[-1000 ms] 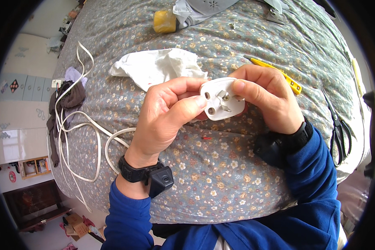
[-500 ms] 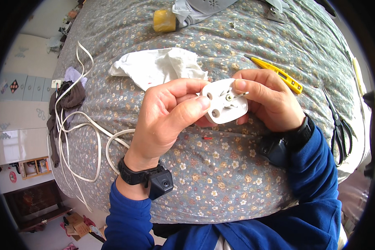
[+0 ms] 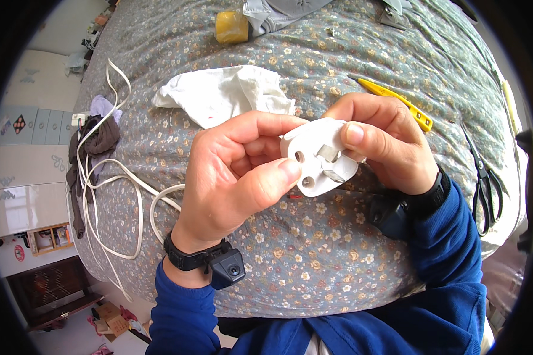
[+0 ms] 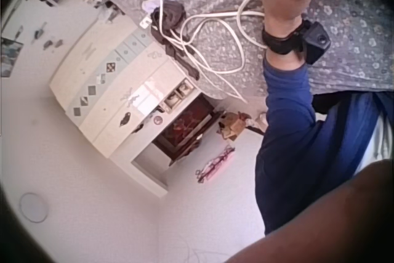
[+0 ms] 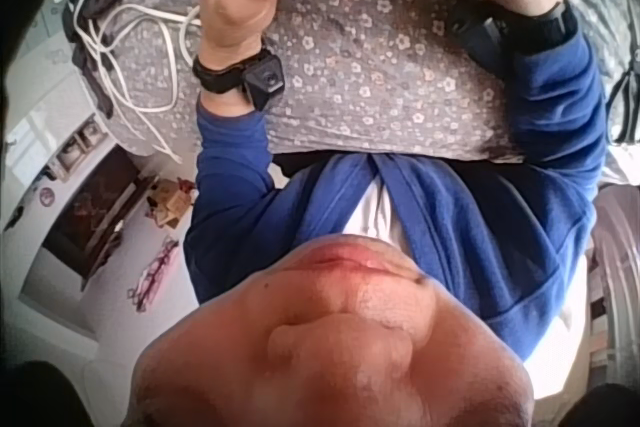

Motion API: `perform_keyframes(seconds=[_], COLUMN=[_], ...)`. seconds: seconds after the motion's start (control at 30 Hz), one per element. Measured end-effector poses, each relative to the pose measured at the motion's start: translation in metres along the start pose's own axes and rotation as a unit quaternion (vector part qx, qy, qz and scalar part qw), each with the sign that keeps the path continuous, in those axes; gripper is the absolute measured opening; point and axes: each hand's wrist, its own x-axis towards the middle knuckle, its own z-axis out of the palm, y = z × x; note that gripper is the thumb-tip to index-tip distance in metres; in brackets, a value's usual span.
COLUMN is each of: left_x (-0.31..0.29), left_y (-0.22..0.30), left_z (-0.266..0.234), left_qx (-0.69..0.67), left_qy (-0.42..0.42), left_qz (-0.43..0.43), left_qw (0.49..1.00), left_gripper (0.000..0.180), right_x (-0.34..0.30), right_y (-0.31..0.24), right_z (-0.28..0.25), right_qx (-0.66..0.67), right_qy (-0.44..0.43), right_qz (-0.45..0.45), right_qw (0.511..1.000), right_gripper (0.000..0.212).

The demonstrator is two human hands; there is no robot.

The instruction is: The person disassembles a white electrical plug, uses a yellow screwdriver to adjust internal screws, and reassembles the plug. The person then plugs the cord into a power strip.

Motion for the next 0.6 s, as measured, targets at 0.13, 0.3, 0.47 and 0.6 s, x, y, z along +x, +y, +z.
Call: perform_keyframes(seconds=[0.13, 0.3, 0.47, 0.6], left_x=[0.0, 0.0, 0.002, 0.001], left_y=[0.0, 0.0, -0.005, -0.006], left_z=[0.001, -0.002, 0.0, -0.001], left_qx=[-0.005, -0.009, -0.012, -0.006], left_qy=[0.001, -0.009, 0.0, -0.009], left_qz=[0.004, 0.0, 0.006, -0.003], left_qw=[1.0, 1.0, 1.0, 1.0], left_gripper=[0.037, 0.036, 0.034, 0.035], right_x=[-0.002, -0.005, -0.004, -0.004], right_y=[-0.008, -0.015, -0.014, -0.015], right_z=[0.004, 0.006, 0.006, 0.007], right_qx=[-0.023, -0.075, -0.058, -0.068], right_qy=[0.004, 0.014, 0.02, 0.019], right_qz=[-0.025, -0.034, -0.023, -0.024], right_qw=[0.999, 0.997, 0.998, 0.997], right_gripper=[0.033, 0.032, 0.029, 0.027])
